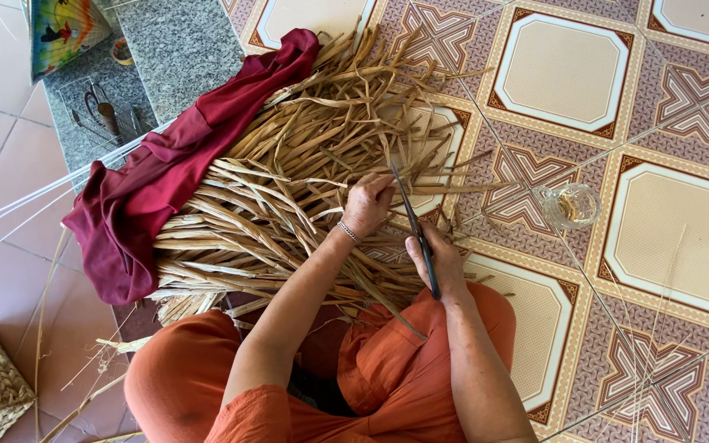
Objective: The person sits on a tiled floor and uses shears to cut long dried plant strips into shorter pieces. The cut pieces are placed into a growing pile on the floor.
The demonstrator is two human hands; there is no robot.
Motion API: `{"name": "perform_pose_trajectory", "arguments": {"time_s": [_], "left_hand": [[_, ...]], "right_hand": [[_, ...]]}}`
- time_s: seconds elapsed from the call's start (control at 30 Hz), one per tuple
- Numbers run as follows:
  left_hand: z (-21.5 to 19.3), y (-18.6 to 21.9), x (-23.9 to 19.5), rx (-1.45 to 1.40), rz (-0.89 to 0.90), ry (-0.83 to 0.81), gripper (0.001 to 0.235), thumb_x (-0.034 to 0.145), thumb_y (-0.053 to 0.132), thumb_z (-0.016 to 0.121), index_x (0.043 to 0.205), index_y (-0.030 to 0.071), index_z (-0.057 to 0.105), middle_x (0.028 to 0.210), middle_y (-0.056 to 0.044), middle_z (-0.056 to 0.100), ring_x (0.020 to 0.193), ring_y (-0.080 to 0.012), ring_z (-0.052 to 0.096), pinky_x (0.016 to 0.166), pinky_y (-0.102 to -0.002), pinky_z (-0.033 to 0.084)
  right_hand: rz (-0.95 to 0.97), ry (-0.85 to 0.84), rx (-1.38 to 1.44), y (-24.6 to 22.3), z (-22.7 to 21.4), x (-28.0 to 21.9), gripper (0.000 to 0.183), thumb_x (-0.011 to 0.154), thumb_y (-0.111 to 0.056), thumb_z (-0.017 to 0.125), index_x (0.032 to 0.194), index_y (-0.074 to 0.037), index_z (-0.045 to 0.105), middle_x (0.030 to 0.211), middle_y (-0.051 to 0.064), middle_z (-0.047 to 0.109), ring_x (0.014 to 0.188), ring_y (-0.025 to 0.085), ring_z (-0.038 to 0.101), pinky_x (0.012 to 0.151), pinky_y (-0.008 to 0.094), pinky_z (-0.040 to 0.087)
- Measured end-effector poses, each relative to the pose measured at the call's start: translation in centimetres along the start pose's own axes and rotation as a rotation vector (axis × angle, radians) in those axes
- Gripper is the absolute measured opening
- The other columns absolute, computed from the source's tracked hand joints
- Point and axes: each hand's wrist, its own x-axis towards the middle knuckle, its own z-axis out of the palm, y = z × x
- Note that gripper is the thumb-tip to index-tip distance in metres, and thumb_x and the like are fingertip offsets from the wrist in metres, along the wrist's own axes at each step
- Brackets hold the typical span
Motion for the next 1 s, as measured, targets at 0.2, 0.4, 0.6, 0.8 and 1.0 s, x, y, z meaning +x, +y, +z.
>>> {"name": "perform_pose_trajectory", "arguments": {"time_s": [0.2, 0.4, 0.6, 0.8, 1.0], "left_hand": [[1.3, -1.0, -1.0, 0.047, -0.016, -0.196, 0.031, 0.089, -0.001, 0.058, 0.117, -0.003, 0.072, 0.100, -0.018, 0.070, 0.090, -0.0337, 0.070, 0.081, -0.042, 0.059], [3.3, -4.5, -0.9, 0.046, 0.009, -0.307, 0.027, 0.092, 0.012, 0.055, 0.106, 0.005, 0.078, 0.103, -0.014, 0.073, 0.092, -0.0300, 0.071, 0.086, -0.041, 0.059], [6.6, -4.4, 2.4, 0.472, -0.251, -0.189, 0.033, 0.094, 0.035, 0.064, 0.107, 0.007, 0.077, 0.122, -0.013, 0.066, 0.120, -0.0330, 0.053, 0.100, -0.050, 0.044], [9.8, -4.7, 5.9, 0.772, -0.411, -0.381, 0.045, 0.083, 0.045, 0.069, 0.113, 0.010, 0.075, 0.143, -0.013, 0.053, 0.129, -0.0309, 0.040, 0.105, -0.052, 0.033], [9.0, -5.5, 5.4, 0.365, -0.422, -0.230, 0.023, 0.089, 0.021, 0.067, 0.108, 0.009, 0.073, 0.114, -0.008, 0.070, 0.101, -0.0225, 0.060, 0.088, -0.041, 0.047]], "right_hand": [[0.030, 0.025, -0.070, 3.3, 1.5, 0.0, 0.057, 0.107, -0.058, 0.040, 0.119, -0.008, 0.065, 0.065, 0.007, 0.063, 0.064, 0.024, 0.066, 0.061, 0.042, 0.052], [0.252, 0.225, 0.504, 4.8, 1.1, 0.3, 0.069, 0.099, -0.062, 0.038, 0.118, -0.001, 0.067, 0.057, -0.001, 0.053, 0.039, 0.010, 0.048, 0.034, 0.029, 0.040], [0.415, 0.312, 0.682, 2.6, 0.1, 1.4, 0.079, 0.102, -0.066, 0.036, 0.125, 0.003, 0.067, 0.058, -0.001, 0.051, 0.042, 0.007, 0.043, 0.040, 0.024, 0.037], [0.432, 0.307, 0.712, 2.8, 0.0, 1.6, 0.076, 0.102, -0.064, 0.036, 0.126, 0.001, 0.066, 0.059, 0.000, 0.052, 0.042, 0.008, 0.043, 0.040, 0.024, 0.035], [0.396, 0.342, 0.757, 3.2, -0.3, 1.3, 0.072, 0.104, -0.061, 0.037, 0.127, 0.002, 0.064, 0.061, 0.000, 0.052, 0.043, 0.008, 0.042, 0.041, 0.025, 0.035]]}}
